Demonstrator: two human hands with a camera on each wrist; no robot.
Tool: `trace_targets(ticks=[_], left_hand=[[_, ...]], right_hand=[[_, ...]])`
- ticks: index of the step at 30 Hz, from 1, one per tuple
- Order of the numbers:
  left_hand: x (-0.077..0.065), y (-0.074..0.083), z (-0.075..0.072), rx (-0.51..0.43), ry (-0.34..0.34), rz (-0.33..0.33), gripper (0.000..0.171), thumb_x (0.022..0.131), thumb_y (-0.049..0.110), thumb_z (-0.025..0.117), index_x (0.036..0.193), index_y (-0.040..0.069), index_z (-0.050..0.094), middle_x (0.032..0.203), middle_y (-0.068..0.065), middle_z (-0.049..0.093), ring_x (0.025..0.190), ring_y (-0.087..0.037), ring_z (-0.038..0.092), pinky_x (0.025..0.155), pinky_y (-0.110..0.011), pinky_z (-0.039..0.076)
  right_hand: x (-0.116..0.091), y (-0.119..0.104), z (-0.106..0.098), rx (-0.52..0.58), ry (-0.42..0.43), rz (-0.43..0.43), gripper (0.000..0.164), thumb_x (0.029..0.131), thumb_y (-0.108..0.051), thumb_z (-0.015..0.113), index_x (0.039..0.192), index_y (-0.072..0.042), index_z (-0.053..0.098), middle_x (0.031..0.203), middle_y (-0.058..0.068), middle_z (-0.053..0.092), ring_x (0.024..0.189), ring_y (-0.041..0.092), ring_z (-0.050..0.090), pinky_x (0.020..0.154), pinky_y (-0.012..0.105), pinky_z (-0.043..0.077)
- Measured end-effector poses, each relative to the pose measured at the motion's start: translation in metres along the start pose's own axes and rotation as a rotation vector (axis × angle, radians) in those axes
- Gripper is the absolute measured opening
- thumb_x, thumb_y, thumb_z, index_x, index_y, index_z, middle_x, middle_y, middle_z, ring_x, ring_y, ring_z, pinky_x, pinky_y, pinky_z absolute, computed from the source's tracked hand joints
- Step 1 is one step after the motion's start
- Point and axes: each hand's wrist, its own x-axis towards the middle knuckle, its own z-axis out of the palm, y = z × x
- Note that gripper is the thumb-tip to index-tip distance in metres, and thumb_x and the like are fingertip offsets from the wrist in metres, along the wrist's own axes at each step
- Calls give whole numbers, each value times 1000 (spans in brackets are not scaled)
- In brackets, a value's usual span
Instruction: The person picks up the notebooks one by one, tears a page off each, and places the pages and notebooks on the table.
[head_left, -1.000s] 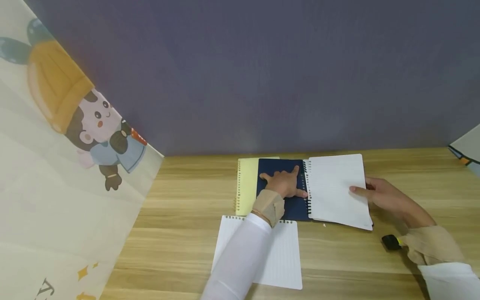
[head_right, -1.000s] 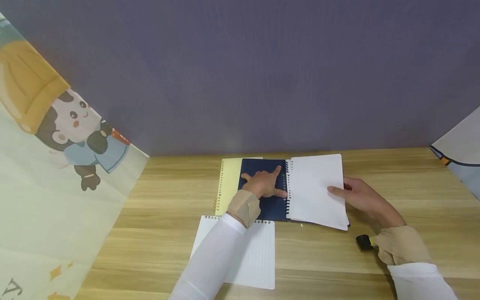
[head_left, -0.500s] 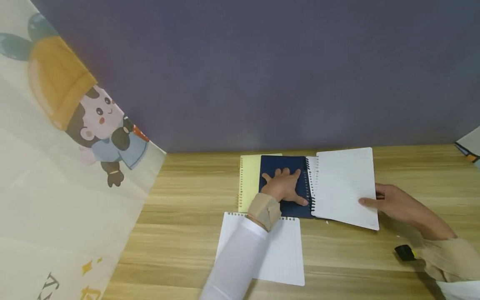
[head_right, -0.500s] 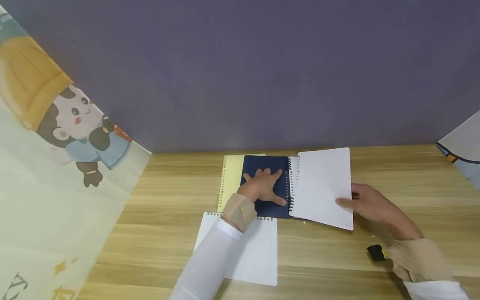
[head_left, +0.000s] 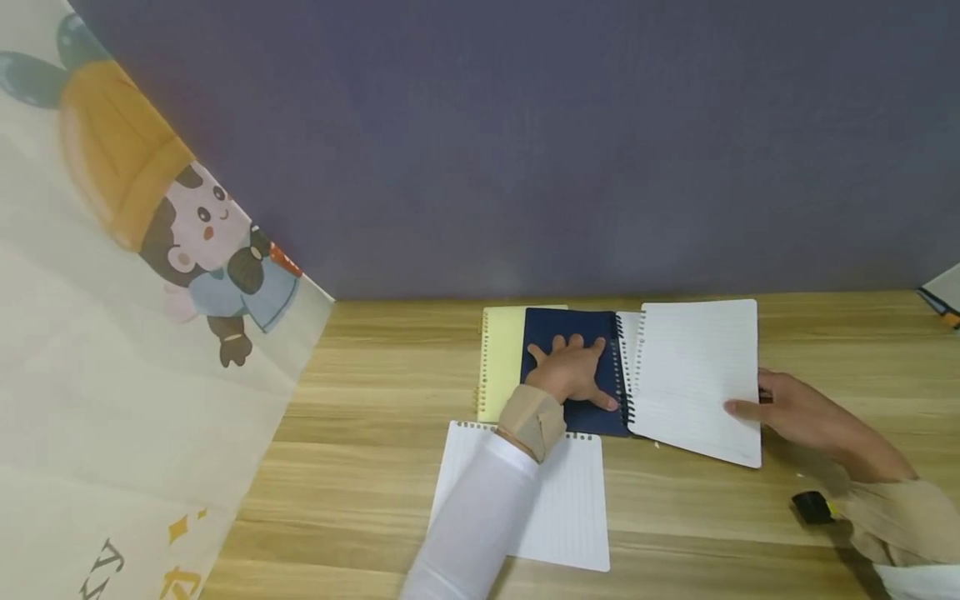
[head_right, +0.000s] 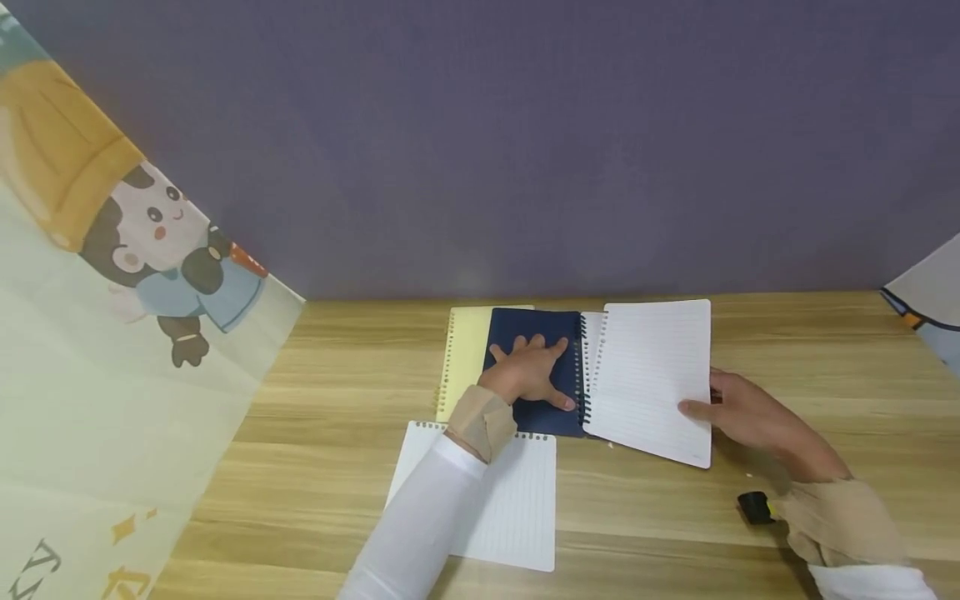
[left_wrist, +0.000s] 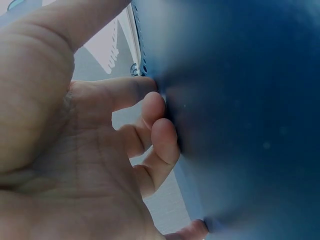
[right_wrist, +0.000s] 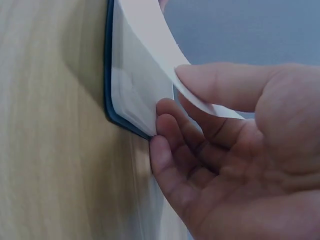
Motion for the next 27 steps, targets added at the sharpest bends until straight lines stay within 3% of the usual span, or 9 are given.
trace_targets(ticks=[4, 11, 17, 22, 27], left_hand=[[-2, 1, -1, -5, -3, 4, 105, 62, 69, 62, 147, 37, 9, 151, 2, 13, 137, -29, 10, 98, -64, 8], [-5, 1, -4, -9, -10, 11, 105, 62, 69, 62, 146, 38, 8, 152, 3, 12, 138, -29, 10, 98, -64, 8], [-4, 0, -4, -15, -4, 6, 105, 62, 68, 63, 147, 37, 9, 151, 2, 13, 138, -29, 10, 98, -64, 7], [-2, 0, -3, -9, -2, -2, 105, 62, 68, 63, 147, 37, 9, 151, 3, 13, 138, -29, 10, 98, -63, 8], [0, 0, 0, -4, 1, -4, 105, 61, 68, 63, 147, 37, 10, 151, 3, 14, 137, -28, 12, 98, -64, 8]], right_hand=[[-4, 0, -4, -11, -23, 2, 72, 91, -47, 49, 142, -1, 27, 134, 20, 42, 119, 34, 39, 84, 37, 40], [-10, -3, -11, 64, -78, -9, 62, 92, -41, 50, 137, -2, 34, 127, 13, 49, 108, 8, 49, 81, 29, 42], [-9, 3, -15, 160, -120, -29, 56, 93, -33, 50, 134, 3, 36, 124, 15, 52, 104, 6, 52, 82, 30, 43], [-7, 12, -17, 150, -94, 11, 59, 93, -34, 50, 136, 4, 34, 126, 17, 49, 103, 2, 49, 81, 30, 42], [-6, 17, -19, 195, -105, 61, 64, 94, -36, 49, 137, 6, 28, 123, 16, 52, 102, 7, 52, 81, 33, 43]])
